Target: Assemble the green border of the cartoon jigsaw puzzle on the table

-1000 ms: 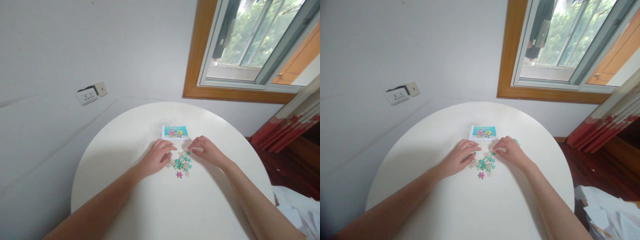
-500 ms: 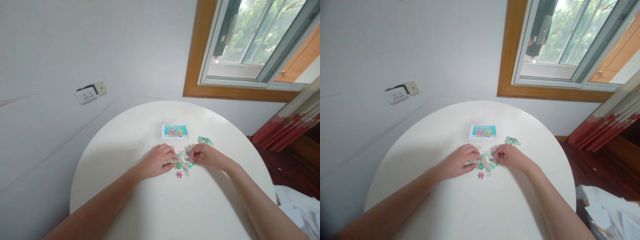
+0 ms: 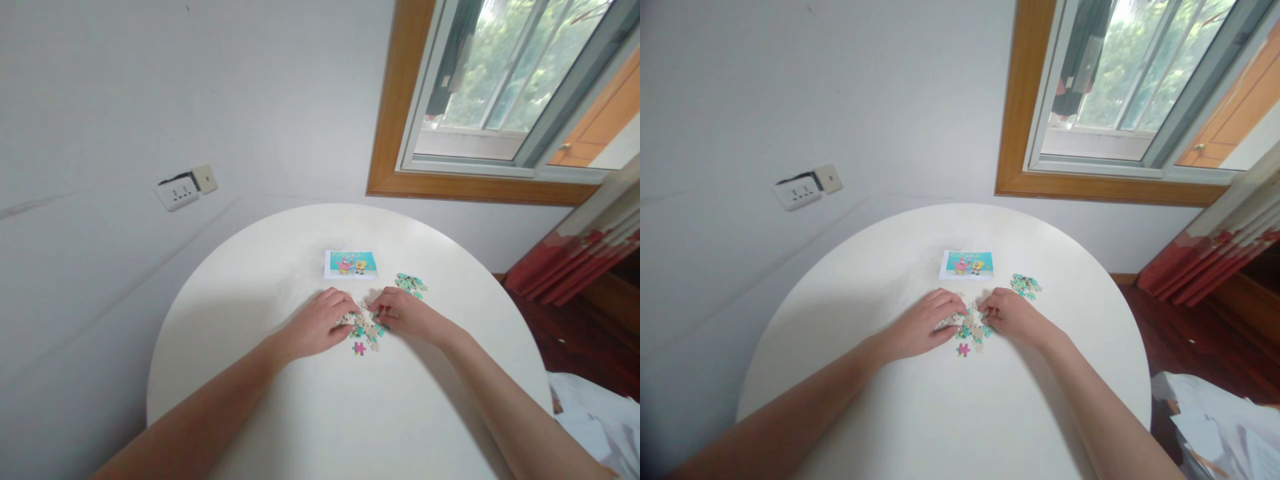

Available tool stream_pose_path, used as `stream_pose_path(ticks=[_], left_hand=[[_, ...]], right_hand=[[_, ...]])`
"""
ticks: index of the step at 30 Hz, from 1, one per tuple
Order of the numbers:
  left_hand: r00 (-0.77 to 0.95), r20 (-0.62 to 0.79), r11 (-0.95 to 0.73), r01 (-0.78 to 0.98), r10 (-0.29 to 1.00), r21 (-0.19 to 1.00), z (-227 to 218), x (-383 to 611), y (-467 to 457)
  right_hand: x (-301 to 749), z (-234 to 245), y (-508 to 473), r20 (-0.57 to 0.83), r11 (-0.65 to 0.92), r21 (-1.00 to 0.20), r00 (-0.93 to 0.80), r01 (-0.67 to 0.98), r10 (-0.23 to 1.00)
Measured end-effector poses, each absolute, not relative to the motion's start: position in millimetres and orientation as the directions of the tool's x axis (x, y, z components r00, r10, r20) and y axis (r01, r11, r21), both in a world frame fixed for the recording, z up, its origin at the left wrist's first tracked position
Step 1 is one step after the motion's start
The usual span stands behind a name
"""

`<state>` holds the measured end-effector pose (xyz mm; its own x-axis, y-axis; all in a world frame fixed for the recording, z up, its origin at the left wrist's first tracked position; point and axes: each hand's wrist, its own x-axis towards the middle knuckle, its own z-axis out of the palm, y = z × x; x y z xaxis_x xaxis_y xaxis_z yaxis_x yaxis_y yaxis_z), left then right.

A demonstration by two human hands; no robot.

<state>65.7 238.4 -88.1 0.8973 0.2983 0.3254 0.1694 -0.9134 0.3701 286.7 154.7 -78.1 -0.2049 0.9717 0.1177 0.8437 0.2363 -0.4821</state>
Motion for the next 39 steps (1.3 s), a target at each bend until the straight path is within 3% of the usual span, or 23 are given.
stream_pose_path(ticks=[12, 15, 18, 21, 27, 29, 31, 34, 36, 39], left_hand=[[0.89, 0.332, -0.909, 0.177, 0.311, 0.376, -89, 65, 239], [0.894, 0.331, -0.908, 0.164, 0.302, 0.386, -87, 66, 237], [0.906, 0.324, -0.913, 0.137, 0.272, 0.384, -87, 66, 235], [0.913, 0.325, -0.925, 0.123, 0.248, 0.361, -89, 67, 234], [0.917, 0.316, -0.932, 0.132, 0.244, 0.337, -91, 68, 234], [0.915, 0.315, -0.931, 0.14, 0.252, 0.338, -91, 68, 234], [0.914, 0.312, -0.928, 0.146, 0.259, 0.342, -90, 67, 234], [0.91, 0.316, -0.927, 0.158, 0.27, 0.339, -90, 66, 236], [0.905, 0.32, -0.926, 0.168, 0.281, 0.339, -90, 65, 237], [0.9, 0.326, -0.922, 0.168, 0.288, 0.348, -91, 65, 239]], right_hand=[[292, -85, 156, 0.045, 0.115, -0.635, -0.112, 0.764, 0.993], [303, -80, 158, 0.104, 0.103, -0.647, -0.047, 0.755, 0.994], [325, -78, 160, 0.211, 0.028, -0.585, 0.119, 0.811, 0.97], [349, -85, 164, 0.295, -0.109, -0.441, 0.259, 0.891, 0.92], [364, -97, 169, 0.428, -0.221, -0.229, 0.301, 0.948, 0.852], [357, -91, 166, 0.463, -0.166, -0.245, 0.265, 0.955, 0.846], [344, -81, 161, 0.442, 0.004, -0.305, 0.138, 0.952, 0.886], [323, -68, 150, 0.241, 0.291, -0.448, -0.199, 0.845, 0.95], [310, -62, 144, 0.138, 0.327, -0.459, -0.297, 0.826, 0.945], [297, -59, 140, 0.063, 0.295, -0.411, -0.297, 0.862, 0.953]])
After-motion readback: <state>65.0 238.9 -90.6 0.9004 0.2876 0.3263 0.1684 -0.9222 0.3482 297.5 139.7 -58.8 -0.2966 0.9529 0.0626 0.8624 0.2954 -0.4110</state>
